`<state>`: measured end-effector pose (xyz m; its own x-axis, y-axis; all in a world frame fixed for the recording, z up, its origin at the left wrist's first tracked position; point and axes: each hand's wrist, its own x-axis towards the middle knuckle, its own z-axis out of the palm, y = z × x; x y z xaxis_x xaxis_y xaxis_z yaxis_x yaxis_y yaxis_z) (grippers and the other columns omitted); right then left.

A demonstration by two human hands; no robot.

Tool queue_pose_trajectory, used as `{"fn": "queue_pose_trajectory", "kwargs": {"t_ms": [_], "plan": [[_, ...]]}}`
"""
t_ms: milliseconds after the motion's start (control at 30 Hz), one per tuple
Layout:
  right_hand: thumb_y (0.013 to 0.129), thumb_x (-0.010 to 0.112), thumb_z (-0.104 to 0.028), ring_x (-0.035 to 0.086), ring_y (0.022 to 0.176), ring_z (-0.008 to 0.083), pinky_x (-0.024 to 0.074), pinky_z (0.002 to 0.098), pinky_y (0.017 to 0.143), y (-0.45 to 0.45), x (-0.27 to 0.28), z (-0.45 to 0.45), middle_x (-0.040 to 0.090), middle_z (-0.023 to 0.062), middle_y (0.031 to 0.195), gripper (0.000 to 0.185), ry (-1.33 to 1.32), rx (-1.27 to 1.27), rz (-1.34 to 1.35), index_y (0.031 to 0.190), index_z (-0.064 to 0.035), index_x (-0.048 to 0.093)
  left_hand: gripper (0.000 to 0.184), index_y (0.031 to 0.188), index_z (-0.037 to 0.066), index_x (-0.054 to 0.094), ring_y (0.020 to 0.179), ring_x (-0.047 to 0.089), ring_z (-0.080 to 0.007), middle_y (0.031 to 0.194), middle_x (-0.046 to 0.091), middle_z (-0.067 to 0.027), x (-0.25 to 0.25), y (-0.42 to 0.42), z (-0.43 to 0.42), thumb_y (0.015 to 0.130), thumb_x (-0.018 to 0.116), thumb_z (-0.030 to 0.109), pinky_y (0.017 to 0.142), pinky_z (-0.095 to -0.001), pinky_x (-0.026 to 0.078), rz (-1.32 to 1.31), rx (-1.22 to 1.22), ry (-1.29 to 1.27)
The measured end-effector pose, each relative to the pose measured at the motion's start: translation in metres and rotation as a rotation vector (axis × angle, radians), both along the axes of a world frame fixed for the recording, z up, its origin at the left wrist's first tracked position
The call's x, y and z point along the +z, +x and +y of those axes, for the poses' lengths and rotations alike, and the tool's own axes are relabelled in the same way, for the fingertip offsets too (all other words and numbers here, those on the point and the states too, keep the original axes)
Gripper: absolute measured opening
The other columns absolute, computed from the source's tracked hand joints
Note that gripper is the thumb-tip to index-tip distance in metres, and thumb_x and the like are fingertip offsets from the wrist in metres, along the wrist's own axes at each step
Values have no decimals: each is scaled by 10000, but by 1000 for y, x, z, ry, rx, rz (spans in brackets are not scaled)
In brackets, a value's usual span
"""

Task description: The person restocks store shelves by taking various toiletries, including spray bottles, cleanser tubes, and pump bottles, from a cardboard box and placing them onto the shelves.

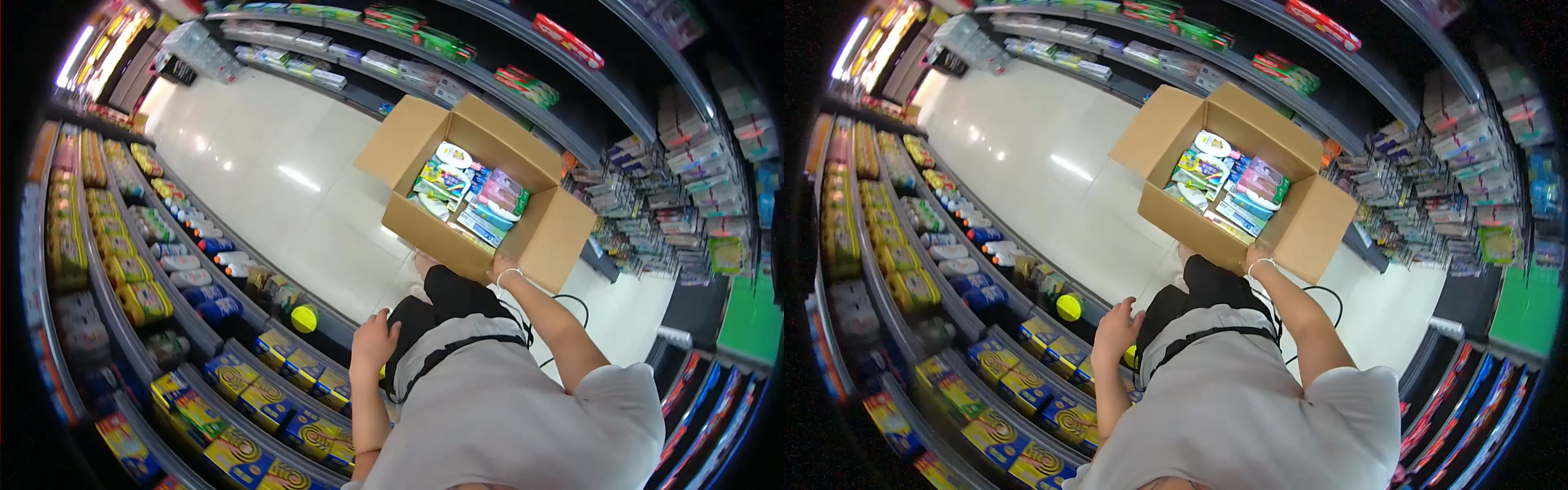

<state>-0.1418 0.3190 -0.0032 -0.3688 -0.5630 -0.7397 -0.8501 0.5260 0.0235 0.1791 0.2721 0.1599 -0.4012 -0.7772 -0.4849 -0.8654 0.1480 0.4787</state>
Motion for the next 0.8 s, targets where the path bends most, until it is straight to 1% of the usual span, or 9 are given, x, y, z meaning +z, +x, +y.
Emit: {"fn": "queue_pose_trajectory", "kwargs": {"t_ms": [200, 267, 367, 467, 533, 567, 633, 767, 800], "plan": [[731, 555, -282, 530, 969, 324, 439, 406, 811, -22, -13, -19, 553, 197, 1029, 394, 100, 48, -158, 1004, 0, 519, 362, 1058, 24, 482, 826, 550, -347, 890, 569, -186, 8, -51, -71, 801, 499, 279, 730, -420, 434, -47, -229, 20], [727, 553, -271, 543, 951, 316, 449, 399, 795, -31, -52, -18, 562, 198, 1013, 374, 139, 65, -214, 986, -1, 536, 370, 1072, 26, 469, 842, 548, -343, 906, 566, -180, 9, -68, -92, 804, 491, 280, 752, -420, 426, -60, -329, 2], [708, 560, -246, 563, 923, 296, 464, 384, 764, -34, -62, -26, 572, 193, 1000, 367, 246, 141, -294, 988, -8, 559, 337, 1063, 33, 473, 831, 540, -361, 897, 563, -192, 12, -96, -126, 806, 499, 248, 728, -426, 434, -89, -404, -7], [658, 604, -356, 560, 921, 286, 463, 374, 757, -45, -44, -51, 574, 156, 1021, 482, 372, 266, -452, 1040, -65, 561, 340, 1065, 31, 470, 828, 546, -345, 888, 565, -181, 2, -123, -153, 807, 490, 251, 741, -420, 425, -117, -432, -30], [645, 607, -427, 563, 896, 265, 462, 361, 746, -65, 4, -85, 576, 155, 1000, 517, 526, 77, -566, 1037, -94, 567, 351, 1078, 32, 464, 839, 545, -333, 903, 562, -168, 0, -137, -164, 805, 485, 252, 769, -408, 414, -155, -436, -33], [645, 607, -427, 563, 896, 265, 462, 361, 746, -72, -16, -85, 576, 155, 1000, 517, 540, 77, -587, 1037, -94, 567, 351, 1078, 32, 464, 839, 545, -333, 903, 562, -168, 0, -143, -166, 805, 485, 252, 769, -408, 414, -171, -439, -15], [653, 613, -420, 564, 865, 251, 461, 334, 728, -84, -57, -87, 582, 151, 970, 524, 471, -485, -872, 1024, -53, 558, 350, 1075, 31, 463, 851, 541, -330, 918, 556, -162, -3, -157, -171, 805, 485, 252, 769, -405, 413, -131, -450, -4], [661, 619, -366, 560, 902, 267, 458, 348, 750, -84, -100, -108, 573, 170, 997, 503, 404, -357, -914, 1016, -16, 544, 346, 1060, 26, 469, 832, 543, -301, 889, 553, -143, -22, -169, -170, 789, 506, 238, 737, -393, 420, -70, -540, 34], [671, 612, -327, 559, 916, 272, 458, 363, 759, -77, -120, -105, 568, 171, 1013, 470, 280, -218, -681, 1011, -10, 541, 350, 1055, 19, 470, 818, 542, -296, 879, 552, -141, -22, -173, -170, 783, 515, 233, 724, -387, 420, -104, -577, 36]]}}
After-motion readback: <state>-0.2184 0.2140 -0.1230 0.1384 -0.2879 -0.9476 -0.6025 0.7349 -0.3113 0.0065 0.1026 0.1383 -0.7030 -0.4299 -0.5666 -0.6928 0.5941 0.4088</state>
